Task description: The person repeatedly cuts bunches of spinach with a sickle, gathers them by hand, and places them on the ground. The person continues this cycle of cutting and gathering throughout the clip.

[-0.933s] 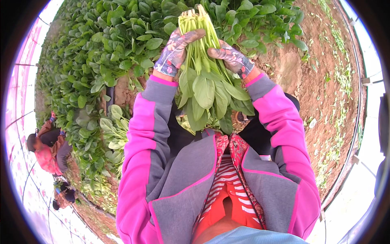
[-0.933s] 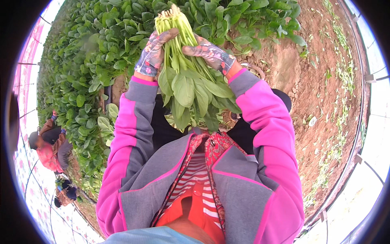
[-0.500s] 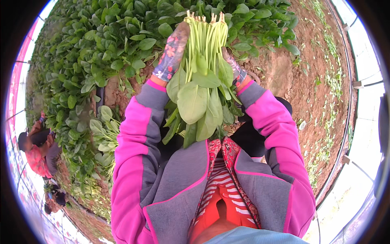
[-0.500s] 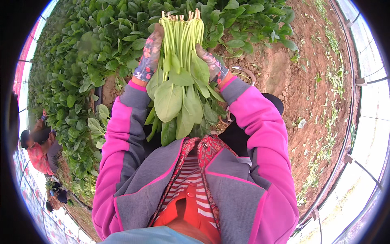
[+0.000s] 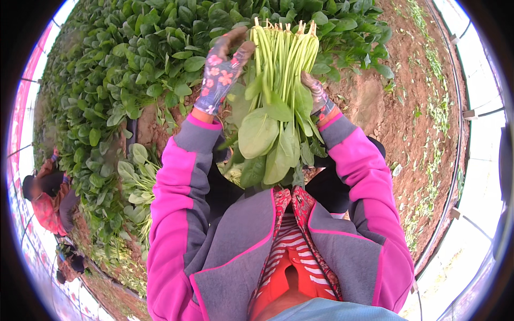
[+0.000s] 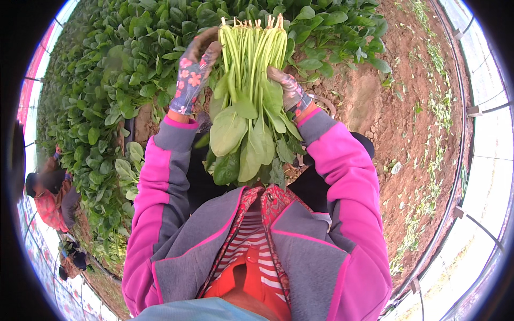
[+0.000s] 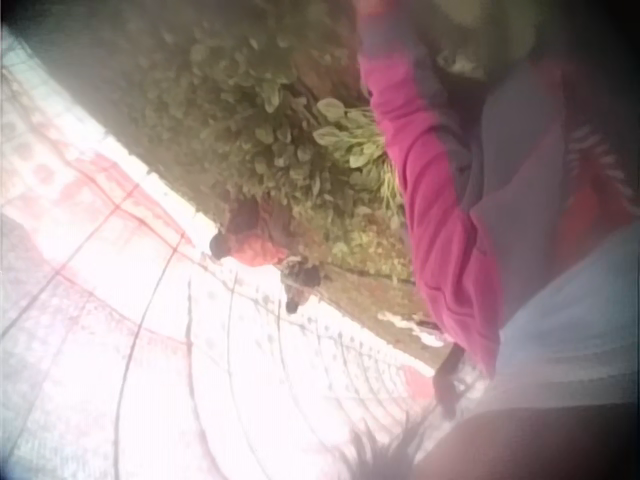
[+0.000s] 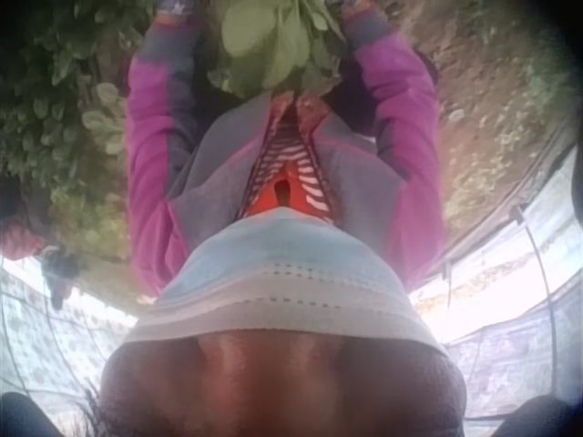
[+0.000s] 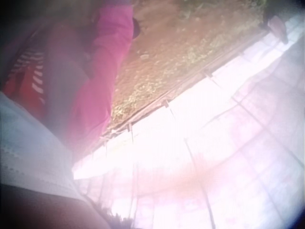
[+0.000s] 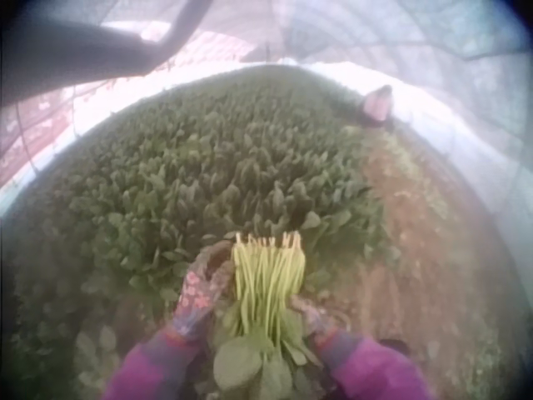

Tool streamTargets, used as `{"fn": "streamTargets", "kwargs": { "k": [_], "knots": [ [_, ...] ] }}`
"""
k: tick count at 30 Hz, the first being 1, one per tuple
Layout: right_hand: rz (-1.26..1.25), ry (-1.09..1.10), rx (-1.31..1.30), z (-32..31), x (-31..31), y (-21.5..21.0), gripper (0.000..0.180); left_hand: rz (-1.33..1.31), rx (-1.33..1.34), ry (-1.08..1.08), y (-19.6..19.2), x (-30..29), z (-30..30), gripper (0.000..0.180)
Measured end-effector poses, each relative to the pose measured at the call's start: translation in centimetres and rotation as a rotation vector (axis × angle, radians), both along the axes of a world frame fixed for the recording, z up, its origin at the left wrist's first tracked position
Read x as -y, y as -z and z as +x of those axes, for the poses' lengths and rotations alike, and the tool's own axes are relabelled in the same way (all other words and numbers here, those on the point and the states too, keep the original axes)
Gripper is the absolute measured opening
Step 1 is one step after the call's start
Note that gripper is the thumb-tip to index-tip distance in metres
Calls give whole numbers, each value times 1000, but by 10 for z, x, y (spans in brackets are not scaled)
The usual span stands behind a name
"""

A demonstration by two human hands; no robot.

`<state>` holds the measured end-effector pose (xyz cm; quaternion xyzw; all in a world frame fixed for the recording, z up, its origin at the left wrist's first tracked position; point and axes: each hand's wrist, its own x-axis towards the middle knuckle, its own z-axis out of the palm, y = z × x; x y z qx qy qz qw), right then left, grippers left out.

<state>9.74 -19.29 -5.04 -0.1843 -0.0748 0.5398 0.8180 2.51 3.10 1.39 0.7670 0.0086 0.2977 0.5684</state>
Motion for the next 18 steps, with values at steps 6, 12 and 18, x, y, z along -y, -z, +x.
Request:
{"fn": "streamTargets", "kwargs": {
  "k": [6,12,18],
  "knots": [
    [-237,71,167,-3,5,-12,46,30,-84,-6,-14,17,-8,57],
    [123,-130,-43,4,11,-4,50,-286,-123,140,-22,19,-9,56],
    [136,-74,-103,1,22,1,58,-362,-110,334,-24,19,-13,54]
  ]
}}
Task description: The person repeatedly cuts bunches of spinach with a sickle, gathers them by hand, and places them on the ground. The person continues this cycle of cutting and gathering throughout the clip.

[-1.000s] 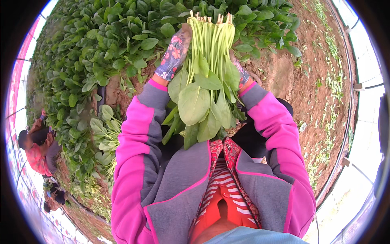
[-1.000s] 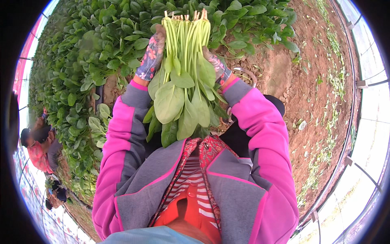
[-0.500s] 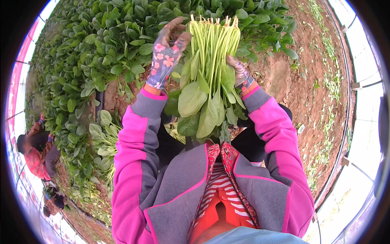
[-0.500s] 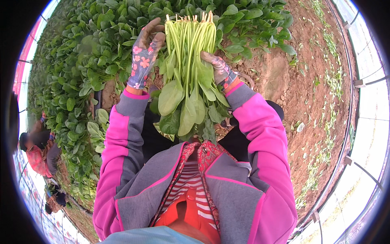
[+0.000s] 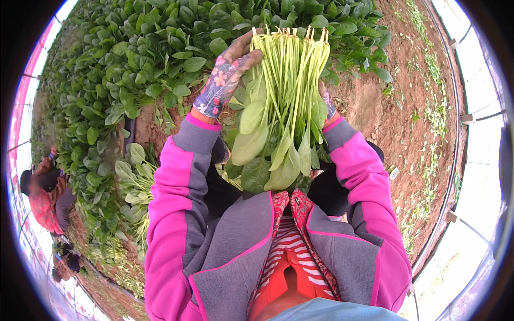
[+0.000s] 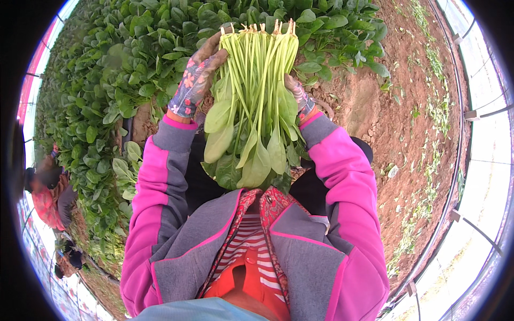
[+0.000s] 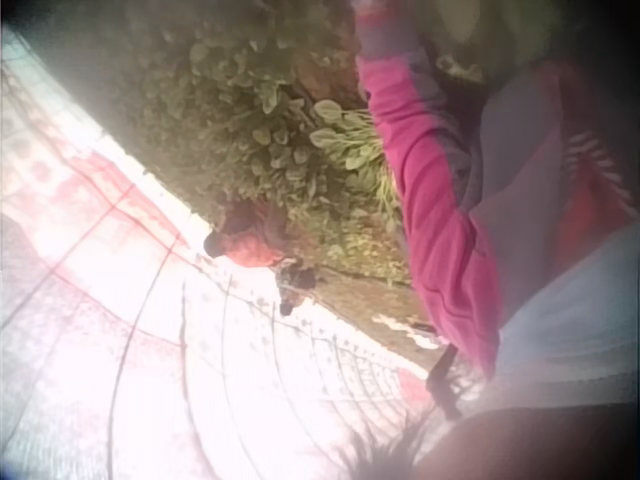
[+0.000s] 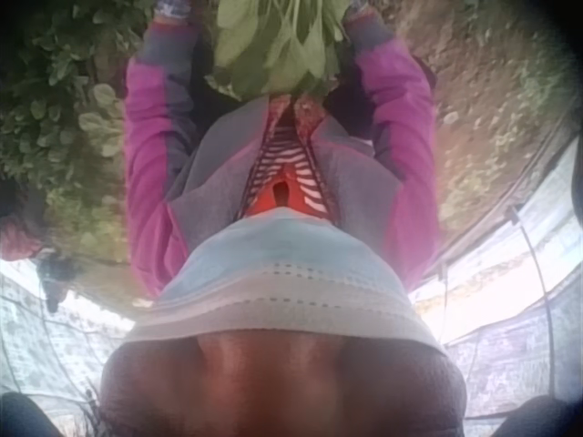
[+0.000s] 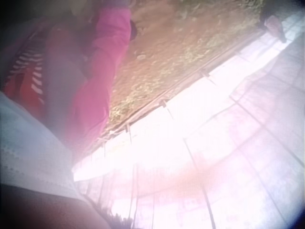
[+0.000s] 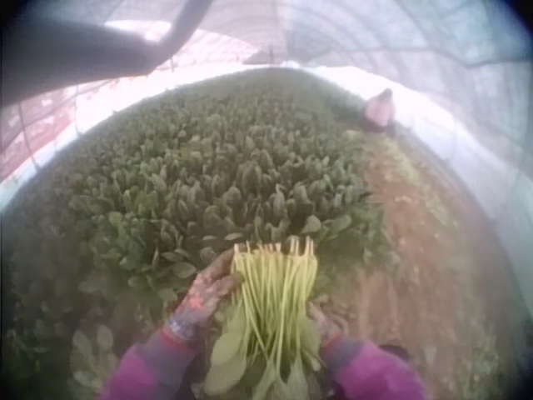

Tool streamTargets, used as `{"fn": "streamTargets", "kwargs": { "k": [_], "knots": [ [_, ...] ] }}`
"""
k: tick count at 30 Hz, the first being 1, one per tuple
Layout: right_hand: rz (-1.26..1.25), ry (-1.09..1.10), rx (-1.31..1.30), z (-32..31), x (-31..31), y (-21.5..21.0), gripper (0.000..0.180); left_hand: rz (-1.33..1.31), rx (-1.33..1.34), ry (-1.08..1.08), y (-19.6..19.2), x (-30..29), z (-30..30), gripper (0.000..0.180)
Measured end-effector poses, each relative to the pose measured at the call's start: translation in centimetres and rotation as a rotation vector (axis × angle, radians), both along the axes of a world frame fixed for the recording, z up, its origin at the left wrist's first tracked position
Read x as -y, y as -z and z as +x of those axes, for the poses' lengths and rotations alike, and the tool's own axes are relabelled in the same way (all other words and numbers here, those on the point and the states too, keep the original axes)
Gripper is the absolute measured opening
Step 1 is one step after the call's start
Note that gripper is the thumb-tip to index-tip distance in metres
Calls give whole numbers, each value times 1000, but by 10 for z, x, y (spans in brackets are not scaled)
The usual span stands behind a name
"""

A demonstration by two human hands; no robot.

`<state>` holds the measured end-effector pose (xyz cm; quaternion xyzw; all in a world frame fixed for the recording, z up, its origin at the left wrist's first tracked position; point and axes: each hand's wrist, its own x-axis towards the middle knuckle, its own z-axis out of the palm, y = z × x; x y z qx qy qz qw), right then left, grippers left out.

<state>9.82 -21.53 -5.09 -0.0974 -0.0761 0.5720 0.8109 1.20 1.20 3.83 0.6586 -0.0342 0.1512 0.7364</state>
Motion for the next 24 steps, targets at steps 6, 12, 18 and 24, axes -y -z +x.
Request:
{"fn": "streamTargets", "kwargs": {
  "k": [6,12,18,24],
  "knots": [
    [24,-3,116,8,-2,2,57,71,49,-17,21,-3,9,51],
    [-37,7,167,16,6,5,54,-94,110,-260,15,-13,14,30],
    [62,-62,135,21,5,12,55,-66,112,-271,-5,-25,-3,18],
    [-201,-12,303,19,10,10,53,118,144,-382,-13,-2,0,19]
  ]
}}
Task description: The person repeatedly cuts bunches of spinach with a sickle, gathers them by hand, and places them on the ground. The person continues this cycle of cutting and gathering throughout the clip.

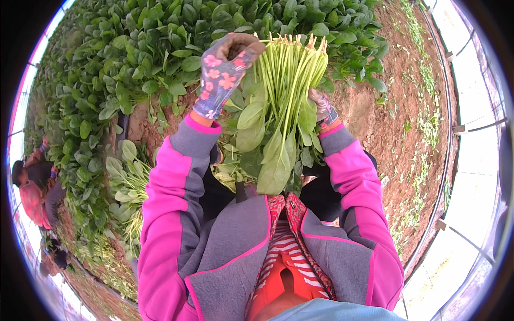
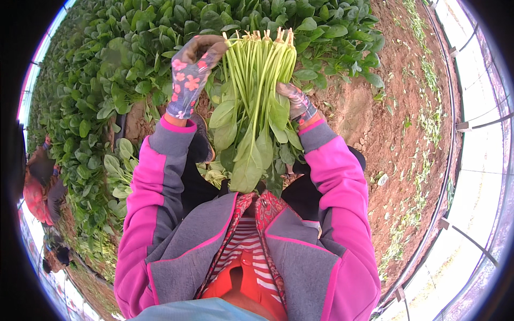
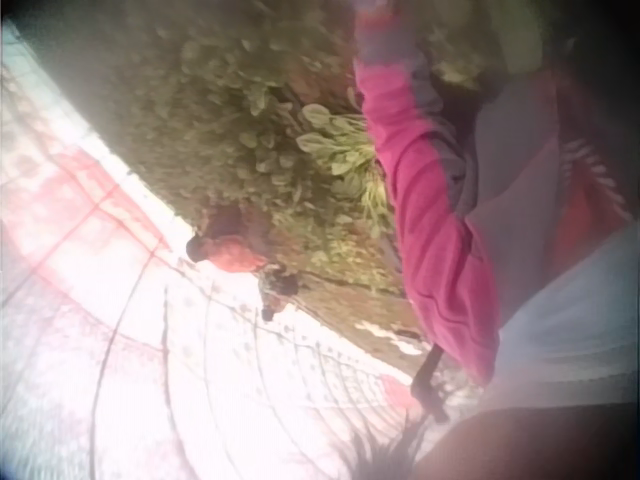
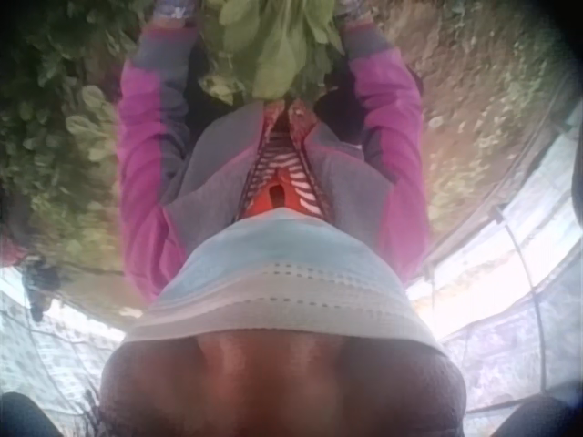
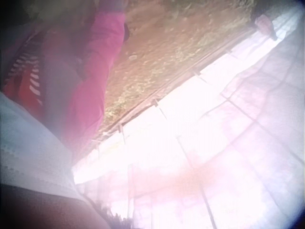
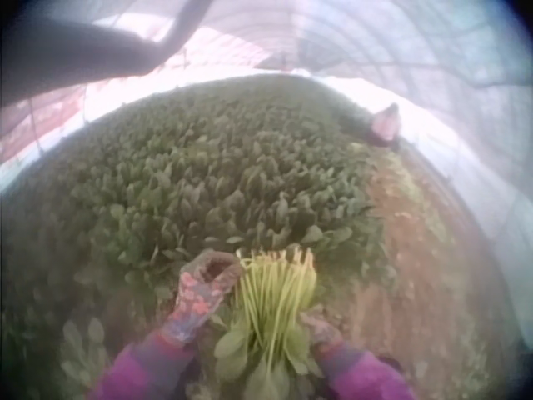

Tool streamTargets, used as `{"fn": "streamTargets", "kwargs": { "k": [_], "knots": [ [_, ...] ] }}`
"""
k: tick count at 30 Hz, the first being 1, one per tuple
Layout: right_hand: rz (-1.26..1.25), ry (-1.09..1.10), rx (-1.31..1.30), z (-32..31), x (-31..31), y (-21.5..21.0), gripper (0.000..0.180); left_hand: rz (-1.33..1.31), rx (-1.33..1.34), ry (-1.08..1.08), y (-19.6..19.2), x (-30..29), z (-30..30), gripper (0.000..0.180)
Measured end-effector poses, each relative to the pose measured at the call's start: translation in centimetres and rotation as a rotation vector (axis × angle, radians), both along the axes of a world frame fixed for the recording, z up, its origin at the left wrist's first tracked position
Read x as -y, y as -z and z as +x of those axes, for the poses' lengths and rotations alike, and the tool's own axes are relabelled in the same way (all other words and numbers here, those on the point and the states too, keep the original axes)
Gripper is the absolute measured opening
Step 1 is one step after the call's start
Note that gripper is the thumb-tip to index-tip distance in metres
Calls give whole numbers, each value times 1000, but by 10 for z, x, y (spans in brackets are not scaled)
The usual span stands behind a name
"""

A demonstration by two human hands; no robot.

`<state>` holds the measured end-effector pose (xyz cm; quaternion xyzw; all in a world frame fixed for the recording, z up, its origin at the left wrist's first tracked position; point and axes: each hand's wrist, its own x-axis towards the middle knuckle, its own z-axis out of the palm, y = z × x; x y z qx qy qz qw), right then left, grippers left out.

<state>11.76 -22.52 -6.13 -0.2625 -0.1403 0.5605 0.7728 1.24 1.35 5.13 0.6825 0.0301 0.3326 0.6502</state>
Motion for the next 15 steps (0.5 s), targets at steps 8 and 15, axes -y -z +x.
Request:
{"fn": "streamTargets", "kwargs": {
  "k": [8,15],
  "knots": [
    [-71,-23,161,-4,1,-7,53,384,-292,-12,5,-9,-3,17],
    [-32,7,-29,-8,0,-5,53,136,-115,36,29,-32,10,22]
  ]
}}
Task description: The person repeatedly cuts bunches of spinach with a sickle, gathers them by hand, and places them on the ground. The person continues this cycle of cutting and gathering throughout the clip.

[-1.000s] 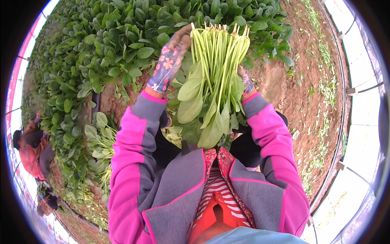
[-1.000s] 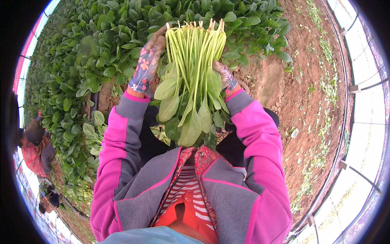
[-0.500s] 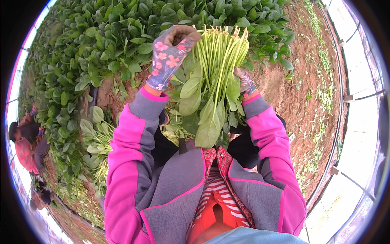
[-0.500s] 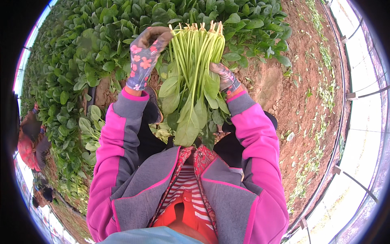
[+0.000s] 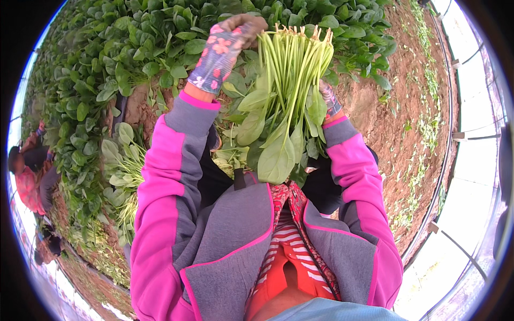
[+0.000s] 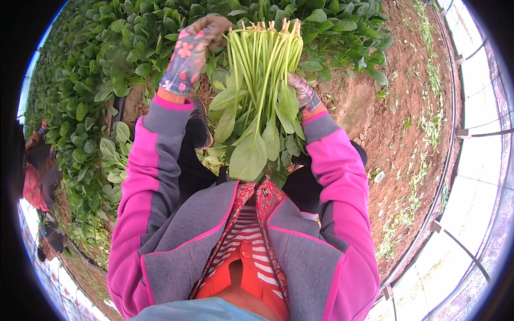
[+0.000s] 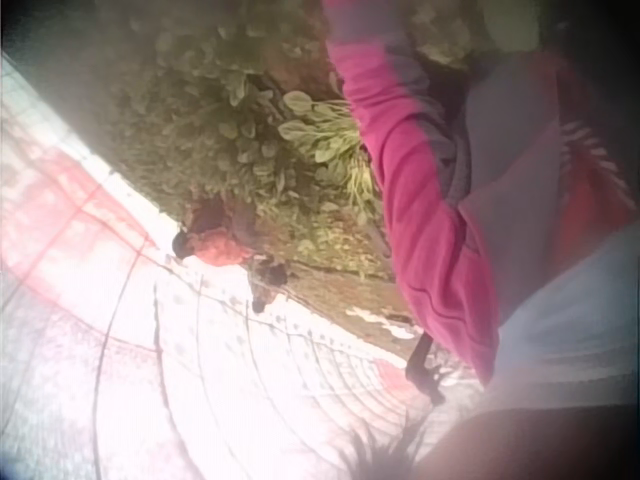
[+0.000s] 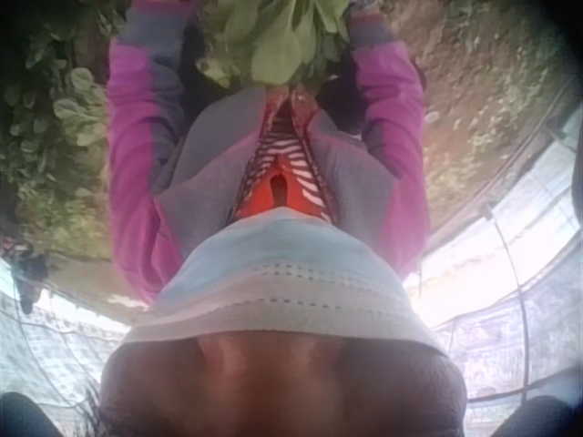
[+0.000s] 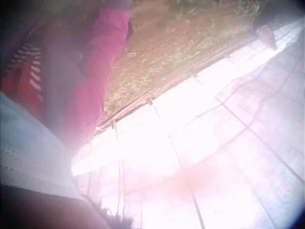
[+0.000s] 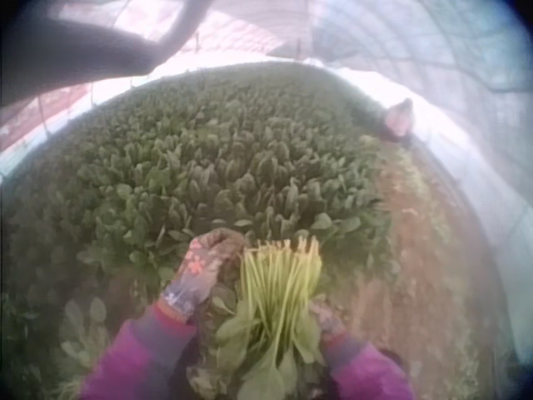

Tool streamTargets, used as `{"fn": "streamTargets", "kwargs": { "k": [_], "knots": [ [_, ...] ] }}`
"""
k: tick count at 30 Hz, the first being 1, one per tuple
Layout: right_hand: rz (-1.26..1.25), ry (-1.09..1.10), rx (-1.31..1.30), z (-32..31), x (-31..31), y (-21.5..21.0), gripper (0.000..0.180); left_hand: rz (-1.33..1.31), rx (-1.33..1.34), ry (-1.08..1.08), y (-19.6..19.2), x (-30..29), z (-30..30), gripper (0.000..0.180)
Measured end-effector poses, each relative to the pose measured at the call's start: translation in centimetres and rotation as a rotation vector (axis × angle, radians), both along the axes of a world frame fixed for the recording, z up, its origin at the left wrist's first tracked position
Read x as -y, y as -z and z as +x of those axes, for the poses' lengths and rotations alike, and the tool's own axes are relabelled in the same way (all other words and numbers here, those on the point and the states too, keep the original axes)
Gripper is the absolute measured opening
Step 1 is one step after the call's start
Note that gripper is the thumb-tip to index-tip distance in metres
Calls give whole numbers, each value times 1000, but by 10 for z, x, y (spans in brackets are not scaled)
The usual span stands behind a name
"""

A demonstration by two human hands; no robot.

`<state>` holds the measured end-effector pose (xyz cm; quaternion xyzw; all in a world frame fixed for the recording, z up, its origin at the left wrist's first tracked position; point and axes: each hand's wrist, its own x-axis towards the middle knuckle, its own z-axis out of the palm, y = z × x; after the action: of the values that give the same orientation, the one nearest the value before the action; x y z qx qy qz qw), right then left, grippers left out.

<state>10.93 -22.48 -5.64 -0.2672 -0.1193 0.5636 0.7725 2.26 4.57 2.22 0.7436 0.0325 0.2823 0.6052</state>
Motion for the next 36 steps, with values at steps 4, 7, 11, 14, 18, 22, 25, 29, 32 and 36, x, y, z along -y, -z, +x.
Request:
{"fn": "streamTargets", "kwargs": {
  "k": [4,7,11,14,18,22,25,29,32,36],
  "knots": [
    [83,21,-71,2,-2,2,53,-710,238,366,-9,-15,-7,20],
    [162,47,13,5,-1,1,55,-633,287,209,-22,-26,-15,24],
    [-4,185,51,8,2,-3,51,-83,-197,-300,-39,-59,-27,18],
    [-28,168,46,9,3,-8,51,398,-409,72,-32,-53,-30,24],
    [22,83,30,7,1,-12,53,416,45,-31,-28,-16,-19,28],
    [-23,12,87,5,-1,-14,57,511,286,-17,-41,25,-10,39],
    [-45,-8,156,4,0,-13,60,383,195,-23,-44,40,-10,41],
    [-68,11,203,6,2,-9,63,146,-37,38,-34,36,-12,39],
    [-43,-4,216,7,3,-4,66,9,-63,78,-28,29,-10,33],
    [-64,-42,264,9,4,0,71,402,134,-93,-30,27,-6,27]
  ]
}}
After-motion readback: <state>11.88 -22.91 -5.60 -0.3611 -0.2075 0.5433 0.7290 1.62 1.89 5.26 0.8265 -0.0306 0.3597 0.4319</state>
